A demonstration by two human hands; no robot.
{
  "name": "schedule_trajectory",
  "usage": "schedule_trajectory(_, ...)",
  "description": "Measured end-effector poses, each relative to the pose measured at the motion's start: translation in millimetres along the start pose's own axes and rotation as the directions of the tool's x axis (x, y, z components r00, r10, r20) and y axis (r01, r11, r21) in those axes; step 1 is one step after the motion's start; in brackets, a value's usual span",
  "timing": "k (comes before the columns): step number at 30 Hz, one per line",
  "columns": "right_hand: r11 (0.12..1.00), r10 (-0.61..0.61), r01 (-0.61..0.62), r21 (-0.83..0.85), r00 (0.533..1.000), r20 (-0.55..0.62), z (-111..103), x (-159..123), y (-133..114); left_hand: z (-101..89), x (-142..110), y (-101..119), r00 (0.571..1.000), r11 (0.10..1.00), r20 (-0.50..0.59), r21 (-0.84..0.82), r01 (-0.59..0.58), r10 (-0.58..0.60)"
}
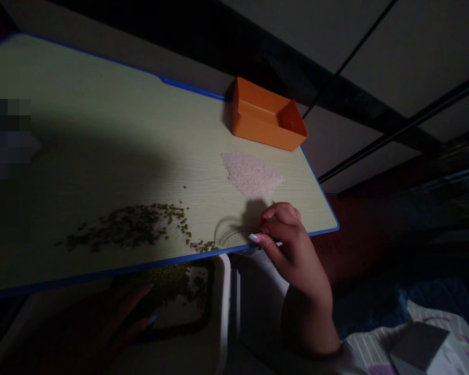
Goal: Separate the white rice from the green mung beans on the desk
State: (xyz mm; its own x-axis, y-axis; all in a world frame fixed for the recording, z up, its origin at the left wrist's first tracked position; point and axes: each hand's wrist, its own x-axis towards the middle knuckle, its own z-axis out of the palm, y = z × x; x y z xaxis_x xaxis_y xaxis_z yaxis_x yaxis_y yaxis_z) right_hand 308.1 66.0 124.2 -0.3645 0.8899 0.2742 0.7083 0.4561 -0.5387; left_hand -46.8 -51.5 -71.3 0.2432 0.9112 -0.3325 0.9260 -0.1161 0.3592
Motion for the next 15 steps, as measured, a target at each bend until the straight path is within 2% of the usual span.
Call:
schedule_trajectory(2, 1.0, -0.006, 0.006, 0.003, 1.0, -0.003, 0.7, 0.3, -0.9, 0.8, -0.5, -1.2, 1.0, 0.999, 0.013, 0.023, -0.028, 0.027)
schedule_trajectory(3, 1.0, -0.009, 0.009, 0.004, 1.0, -0.002, 0.9, 0.4, -1.4, 1.3, -0.4, -1.9, 1.0, 0.999, -0.019, 0.05, -0.006, 0.007)
schedule_trajectory(6, 1.0, -0.021, 0.021, 0.002, 1.0, 0.01, 1.2, 0.4, -3.0, 2.9, 0.8, -4.5, 1.0, 0.998, 0.0, 0.061, -0.005, 0.005)
schedule_trajectory(11, 0.999, -0.036, 0.036, 0.01, 0.999, 0.003, -0.8, -1.9, -3.7, -0.2, -0.3, -3.0, 0.999, 0.999, -0.029, 0.033, -0.029, 0.03)
schedule_trajectory(15, 0.999, -0.02, 0.021, 0.029, 0.999, -0.032, -1.7, -3.4, -2.3, -2.7, -1.3, 1.3, 1.0, 1.0, -0.011, -0.016, -0.012, 0.012)
